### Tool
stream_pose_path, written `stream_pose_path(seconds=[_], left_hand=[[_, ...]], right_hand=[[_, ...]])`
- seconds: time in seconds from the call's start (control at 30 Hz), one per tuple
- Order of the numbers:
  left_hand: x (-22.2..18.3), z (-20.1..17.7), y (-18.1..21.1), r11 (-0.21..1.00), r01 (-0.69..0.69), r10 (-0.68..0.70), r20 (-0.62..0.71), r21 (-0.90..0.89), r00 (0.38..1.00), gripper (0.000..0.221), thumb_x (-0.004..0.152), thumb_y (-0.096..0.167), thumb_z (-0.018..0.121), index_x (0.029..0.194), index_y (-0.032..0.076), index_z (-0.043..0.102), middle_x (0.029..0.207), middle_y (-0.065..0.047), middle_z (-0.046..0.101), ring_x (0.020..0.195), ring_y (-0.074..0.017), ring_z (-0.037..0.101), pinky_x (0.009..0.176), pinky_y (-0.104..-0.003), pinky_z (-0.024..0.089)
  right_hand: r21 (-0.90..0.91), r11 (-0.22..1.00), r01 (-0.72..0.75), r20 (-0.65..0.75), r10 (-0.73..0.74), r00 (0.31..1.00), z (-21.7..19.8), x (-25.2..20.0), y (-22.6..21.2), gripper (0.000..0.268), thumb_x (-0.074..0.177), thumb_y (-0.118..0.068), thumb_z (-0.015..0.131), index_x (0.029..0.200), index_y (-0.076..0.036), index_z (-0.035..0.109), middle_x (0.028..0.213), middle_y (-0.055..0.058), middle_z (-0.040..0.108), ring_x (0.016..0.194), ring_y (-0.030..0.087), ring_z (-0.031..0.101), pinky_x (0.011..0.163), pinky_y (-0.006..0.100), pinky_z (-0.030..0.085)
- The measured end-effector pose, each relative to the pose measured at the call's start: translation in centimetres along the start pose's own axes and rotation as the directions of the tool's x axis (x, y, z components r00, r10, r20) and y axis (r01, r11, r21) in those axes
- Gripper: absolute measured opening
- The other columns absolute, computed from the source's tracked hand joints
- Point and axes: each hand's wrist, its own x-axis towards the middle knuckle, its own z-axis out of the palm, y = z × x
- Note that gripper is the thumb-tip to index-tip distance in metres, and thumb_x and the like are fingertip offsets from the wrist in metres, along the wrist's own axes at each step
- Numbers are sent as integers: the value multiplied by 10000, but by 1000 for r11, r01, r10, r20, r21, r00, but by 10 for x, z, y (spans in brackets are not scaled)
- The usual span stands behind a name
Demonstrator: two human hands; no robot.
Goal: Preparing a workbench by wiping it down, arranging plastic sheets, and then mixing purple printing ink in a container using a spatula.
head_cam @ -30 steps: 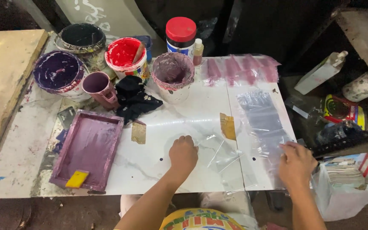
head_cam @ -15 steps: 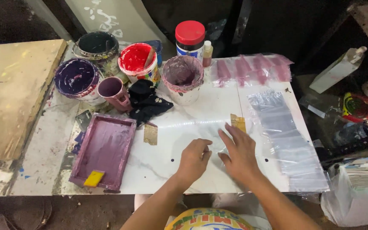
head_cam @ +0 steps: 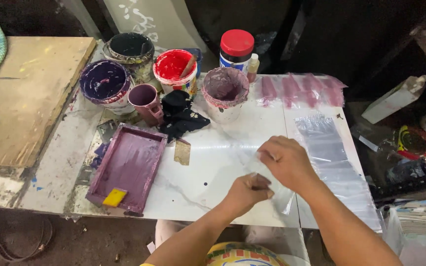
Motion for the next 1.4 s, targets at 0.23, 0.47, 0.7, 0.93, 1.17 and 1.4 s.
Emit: stream_pose_path(seconds=[0.23,0.47,0.7,0.93,1.17,1.4], left_hand=[[-19,-8,-3,994,98,-101,62,56,993,166,840,269,788,981,181,775,805,-11,746,791,-126,705,750,-277,541],[-23,-82,3,962,272,-273,-60,-26,960,357,784,96,739,1105,-57,706,817,-183,715,664,-219,747,606,-293,629],[-9,-147,10,953,304,-282,-397,-8,874,353,786,17,675,1127,-72,698,777,-218,692,553,-222,717,517,-280,604],[-10,-147,55,921,378,-244,-626,89,741,346,910,77,671,1251,31,700,1051,-183,725,782,-198,751,749,-315,621],[-16,-142,79,895,421,-216,-681,149,700,343,968,104,643,1305,49,669,1249,-220,705,1094,-308,722,913,-389,602],[-16,-154,74,898,388,-139,-702,209,699,333,956,61,616,1281,23,678,1186,-220,709,1076,-330,713,912,-436,597]], right_hand=[[100,950,-295,-74,302,950,-18,15,0,48,832,-269,792,862,-296,767,715,-64,748,787,161,744,788,308,567],[224,686,-692,-47,717,695,18,2,107,117,817,-347,720,877,-255,759,709,4,709,710,185,682,695,336,532],[339,539,-771,-3,820,572,62,-56,141,124,866,-163,710,919,-67,768,739,143,720,552,213,641,504,323,499],[373,439,-817,95,858,504,59,-84,74,127,894,-103,710,946,-9,778,797,197,735,640,250,673,512,352,517],[323,454,-830,70,863,500,49,-85,59,228,896,-105,706,1102,-14,747,781,170,729,645,269,695,598,378,552],[271,479,-835,67,856,513,50,-82,56,366,891,-161,713,1237,-46,675,767,125,727,674,273,703,676,401,557]])
